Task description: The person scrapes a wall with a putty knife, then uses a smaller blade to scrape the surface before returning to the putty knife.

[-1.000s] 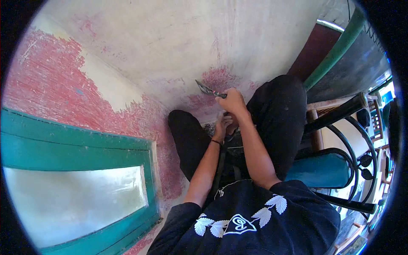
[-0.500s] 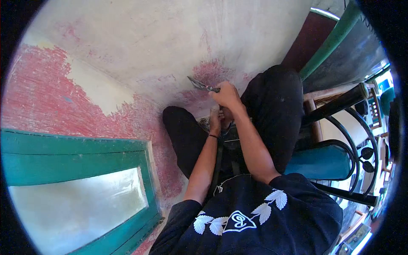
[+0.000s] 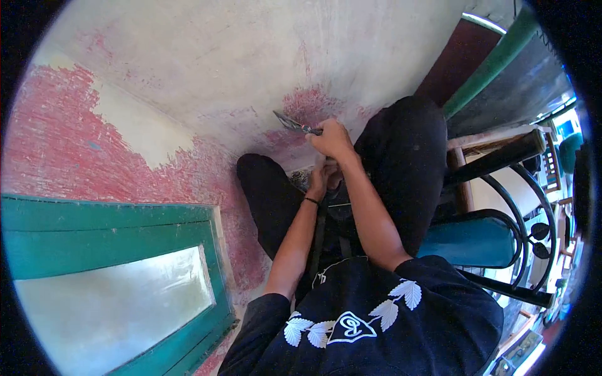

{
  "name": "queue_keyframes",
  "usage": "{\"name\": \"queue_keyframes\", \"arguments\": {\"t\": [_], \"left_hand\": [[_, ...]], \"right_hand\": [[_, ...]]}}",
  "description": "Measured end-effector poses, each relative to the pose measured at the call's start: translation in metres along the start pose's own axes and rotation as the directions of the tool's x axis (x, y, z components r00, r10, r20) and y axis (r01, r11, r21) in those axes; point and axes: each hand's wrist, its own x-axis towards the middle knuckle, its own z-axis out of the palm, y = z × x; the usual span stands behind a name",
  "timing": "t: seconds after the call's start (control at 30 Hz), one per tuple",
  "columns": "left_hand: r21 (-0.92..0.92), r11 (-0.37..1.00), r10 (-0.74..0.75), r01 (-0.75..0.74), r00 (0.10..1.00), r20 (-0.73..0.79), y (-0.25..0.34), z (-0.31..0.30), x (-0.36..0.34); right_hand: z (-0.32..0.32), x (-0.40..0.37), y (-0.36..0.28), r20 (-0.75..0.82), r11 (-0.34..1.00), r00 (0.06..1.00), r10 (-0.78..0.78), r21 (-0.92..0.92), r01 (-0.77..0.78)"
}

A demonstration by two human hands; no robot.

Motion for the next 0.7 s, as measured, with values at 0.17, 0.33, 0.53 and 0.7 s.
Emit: {"name": "queue_keyframes", "arguments": {"t": [0.17, 0.33, 0.53, 0.7], "left_hand": [[-0.374, 0.916, -0.107, 0.146, 0.986, 0.124, 0.042, 0.046, -0.034], [-0.481, 0.870, -0.210, 0.110, 0.965, -0.159, 0.031, -0.001, -0.006], [-0.577, 0.809, 0.016, -0.114, 0.985, -0.172, 0.122, 0.009, -0.002], [-0.354, 0.935, -0.112, 0.014, 0.960, -0.258, 0.105, -0.055, 0.035]], "right_hand": [[0.012, 0.003, 0.007, -0.009, 0.999, 0.999, -0.038, 0.037, 0.038], [0.028, 0.009, 0.024, 0.042, 0.998, 0.999, -0.007, 0.056, 0.004], [0.061, 0.018, 0.064, 0.492, 0.926, 0.868, -0.068, 0.356, -0.129], [0.114, 0.042, 0.098, 0.734, 0.877, 0.674, -0.084, 0.375, -0.299]]}}
